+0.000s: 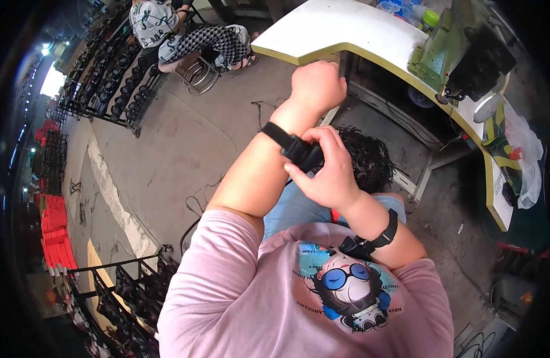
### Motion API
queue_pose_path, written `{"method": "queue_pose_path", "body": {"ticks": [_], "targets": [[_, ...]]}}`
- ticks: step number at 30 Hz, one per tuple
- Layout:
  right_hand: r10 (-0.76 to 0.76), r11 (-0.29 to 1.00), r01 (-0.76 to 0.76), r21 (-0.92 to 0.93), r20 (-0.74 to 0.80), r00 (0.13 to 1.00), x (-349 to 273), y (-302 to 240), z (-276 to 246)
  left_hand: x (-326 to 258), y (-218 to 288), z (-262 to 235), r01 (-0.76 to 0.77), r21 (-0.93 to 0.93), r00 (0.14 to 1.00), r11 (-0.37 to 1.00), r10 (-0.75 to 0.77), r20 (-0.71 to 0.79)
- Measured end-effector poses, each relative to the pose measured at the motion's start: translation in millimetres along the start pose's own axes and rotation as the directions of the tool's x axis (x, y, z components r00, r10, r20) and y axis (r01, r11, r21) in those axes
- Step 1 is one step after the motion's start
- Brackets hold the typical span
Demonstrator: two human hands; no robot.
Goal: Operating a finishing machine to process the edges or soles of leather sandals.
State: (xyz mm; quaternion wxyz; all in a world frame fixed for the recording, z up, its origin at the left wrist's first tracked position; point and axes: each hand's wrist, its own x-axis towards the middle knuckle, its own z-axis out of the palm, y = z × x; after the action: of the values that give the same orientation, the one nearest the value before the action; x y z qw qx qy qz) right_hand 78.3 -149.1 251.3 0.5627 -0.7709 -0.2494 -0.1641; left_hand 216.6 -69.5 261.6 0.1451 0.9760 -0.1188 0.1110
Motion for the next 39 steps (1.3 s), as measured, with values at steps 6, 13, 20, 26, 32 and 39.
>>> {"method": "queue_pose_path", "body": {"ticks": [6, 13, 20, 26, 32, 39], "targets": [[0.072, 0.997, -0.068, -0.039, 0.114, 0.991, -16.4, 18.4, -6.9, -5.8, 10.6, 13.0, 0.035, -0.049, 0.994, 0.998, -0.03, 0.108], [0.088, 0.995, -0.092, 0.04, 0.096, 0.991, -22.0, 16.4, -15.0, -16.6, 17.2, 20.8, 0.016, -0.16, 0.988, 0.987, 0.009, 0.156], [0.155, 0.986, -0.164, 0.002, 0.312, 0.937, -27.3, 19.2, -19.9, -27.5, 9.3, 32.0, 0.032, -0.256, 0.992, 0.966, 0.0, 0.124], [0.111, 0.983, -0.16, 0.094, 0.391, 0.914, -21.1, 40.8, -12.1, -32.4, -5.5, 68.2, 0.007, -0.189, 0.986, 0.982, 0.024, 0.162], [0.297, 0.947, -0.318, -0.033, 0.459, 0.837, -24.3, 82.7, -5.3, -47.9, -9.5, 143.1, -0.007, -0.298, 0.964, 0.954, 0.086, 0.253], [0.368, 0.929, -0.345, -0.135, 0.438, 0.82, -55.7, 132.9, -4.6, -52.3, -27.3, 197.7, 0.251, -0.513, 0.968, 0.821, -0.212, 0.134]]}}
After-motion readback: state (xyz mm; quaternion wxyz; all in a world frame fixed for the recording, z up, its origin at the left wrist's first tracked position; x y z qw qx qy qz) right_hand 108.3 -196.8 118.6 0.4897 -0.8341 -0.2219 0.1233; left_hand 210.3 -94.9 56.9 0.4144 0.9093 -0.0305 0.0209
